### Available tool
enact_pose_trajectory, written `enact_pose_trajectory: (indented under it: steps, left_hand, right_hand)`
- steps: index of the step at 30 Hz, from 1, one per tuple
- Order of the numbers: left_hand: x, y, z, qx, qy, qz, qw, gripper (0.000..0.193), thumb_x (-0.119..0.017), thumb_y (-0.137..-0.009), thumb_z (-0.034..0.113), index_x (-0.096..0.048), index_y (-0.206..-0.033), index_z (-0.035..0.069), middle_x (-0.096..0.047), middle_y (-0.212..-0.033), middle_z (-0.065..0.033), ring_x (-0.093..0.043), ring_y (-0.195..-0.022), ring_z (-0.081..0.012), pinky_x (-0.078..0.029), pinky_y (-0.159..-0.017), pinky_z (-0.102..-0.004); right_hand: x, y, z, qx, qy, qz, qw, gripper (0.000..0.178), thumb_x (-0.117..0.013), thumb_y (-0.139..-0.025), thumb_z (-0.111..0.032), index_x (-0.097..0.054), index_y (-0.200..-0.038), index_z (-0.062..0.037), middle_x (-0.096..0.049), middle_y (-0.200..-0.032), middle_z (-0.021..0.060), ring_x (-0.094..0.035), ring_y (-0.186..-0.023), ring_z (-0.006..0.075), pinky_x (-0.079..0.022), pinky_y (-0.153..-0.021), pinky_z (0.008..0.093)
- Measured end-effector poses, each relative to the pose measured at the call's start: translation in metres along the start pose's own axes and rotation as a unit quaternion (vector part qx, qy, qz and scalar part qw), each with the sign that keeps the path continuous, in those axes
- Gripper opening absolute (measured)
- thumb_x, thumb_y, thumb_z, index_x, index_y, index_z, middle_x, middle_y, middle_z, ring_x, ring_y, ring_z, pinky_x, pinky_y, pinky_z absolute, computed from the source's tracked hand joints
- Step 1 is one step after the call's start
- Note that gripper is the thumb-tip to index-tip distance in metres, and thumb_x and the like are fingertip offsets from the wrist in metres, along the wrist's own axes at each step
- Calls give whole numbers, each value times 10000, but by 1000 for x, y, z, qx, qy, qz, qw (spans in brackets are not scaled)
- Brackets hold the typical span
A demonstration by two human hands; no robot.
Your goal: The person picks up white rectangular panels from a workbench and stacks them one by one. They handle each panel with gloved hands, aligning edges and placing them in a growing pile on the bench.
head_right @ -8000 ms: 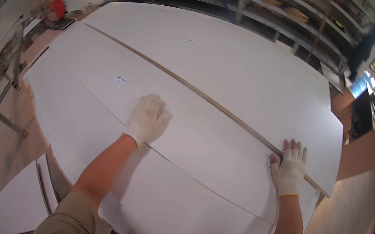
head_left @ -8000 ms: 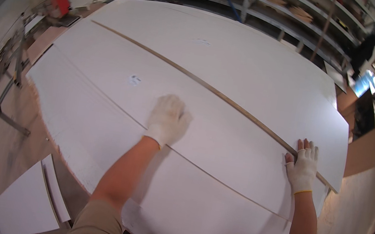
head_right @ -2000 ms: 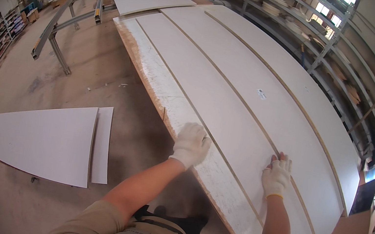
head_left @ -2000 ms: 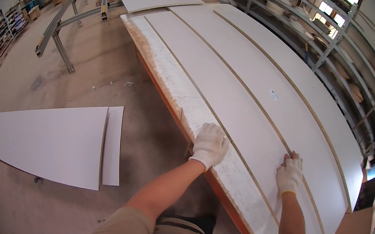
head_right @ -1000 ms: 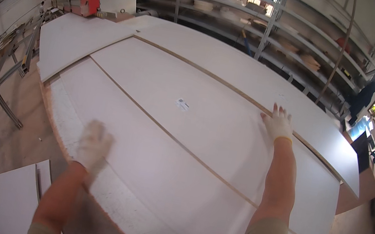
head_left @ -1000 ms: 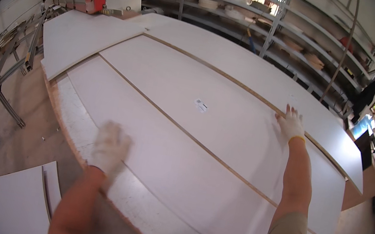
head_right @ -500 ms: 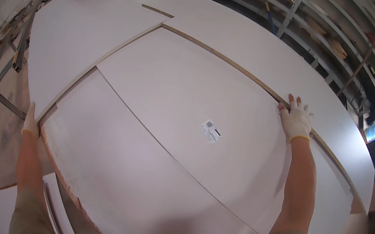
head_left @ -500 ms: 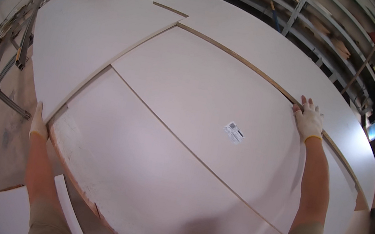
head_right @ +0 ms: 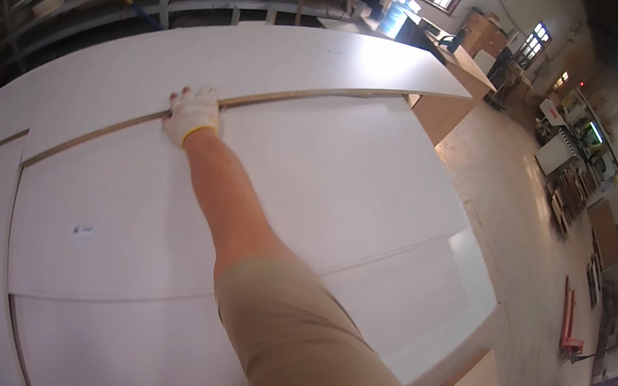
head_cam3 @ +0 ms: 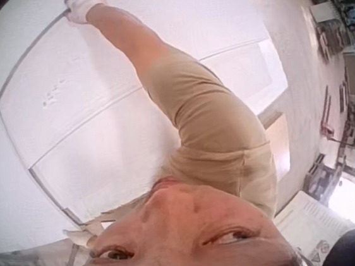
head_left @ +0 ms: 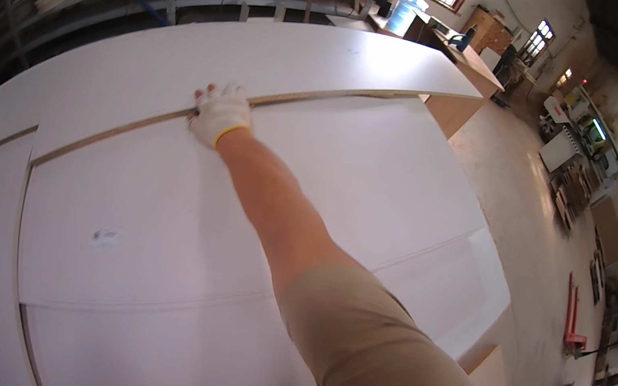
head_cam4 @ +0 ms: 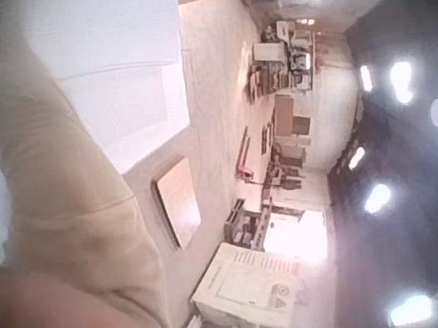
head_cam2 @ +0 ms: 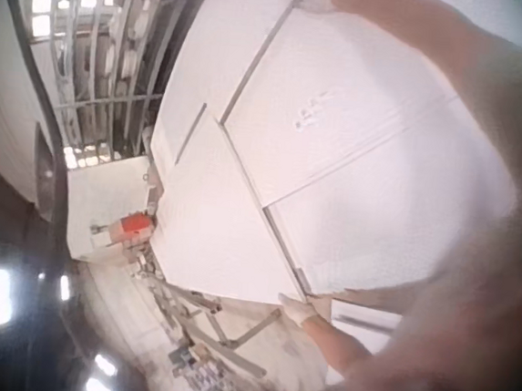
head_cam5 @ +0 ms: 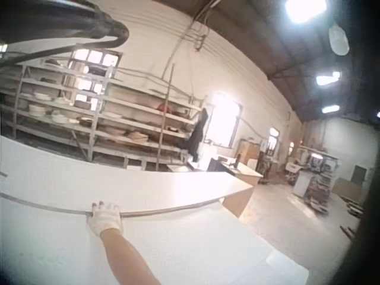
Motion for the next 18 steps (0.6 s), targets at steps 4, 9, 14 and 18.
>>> enact_pose_trajectory:
  steps: [4, 9, 14, 18]
  left_hand:
    - [-179, 69, 275, -246, -24, -20, 969, 645, -462, -1112, 391, -389, -1631, 15, -465, -1633, -254, -469, -1494, -418, -385, -1249, -523]
    - [-450, 141, 622, -592, -174, 108, 779, 691, -419, -1106, 526, -433, -1619, 63, -448, -1652, -244, -468, -1500, -416, -325, -1261, -585]
    - [-480, 138, 687, -528, -257, -20, 809, 521, -409, -1143, 359, -454, -1613, 138, -405, -1696, -202, -349, -1584, -359, -244, -1314, -529]
    - [-464, 158, 689, -427, -392, 4, 815, 531, -427, -1140, 310, -411, -1646, 150, -312, -1749, -169, -311, -1607, -341, -225, -1328, -519]
  right_hand:
    - [2, -5, 48, 67, -40, 9, 997, 595, -493, -1057, -498, -570, -1541, -160, -571, -1583, 107, -540, -1408, 300, -408, -1141, 451]
    - [-1, 13, 101, 137, -25, -44, 989, 582, -527, -1037, -477, -611, -1486, -117, -611, -1526, 119, -571, -1391, 296, -427, -1141, 467]
    - [-14, 40, 218, 262, -82, 113, 955, 579, -583, -1014, -431, -612, -1481, -91, -581, -1549, 169, -510, -1466, 336, -372, -1214, 516]
    - [2, 69, 461, 38, -466, 72, 881, 468, -679, -961, -360, -691, -1337, -82, -697, -1284, 217, -683, -1161, 325, -542, -985, 435]
Point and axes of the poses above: each hand's wrist, its own y-axis away from the middle knuckle, its own x-axis out of the back of the hand, z = x × y, the point moved 3 cm from there along -y, towards the middle knuckle
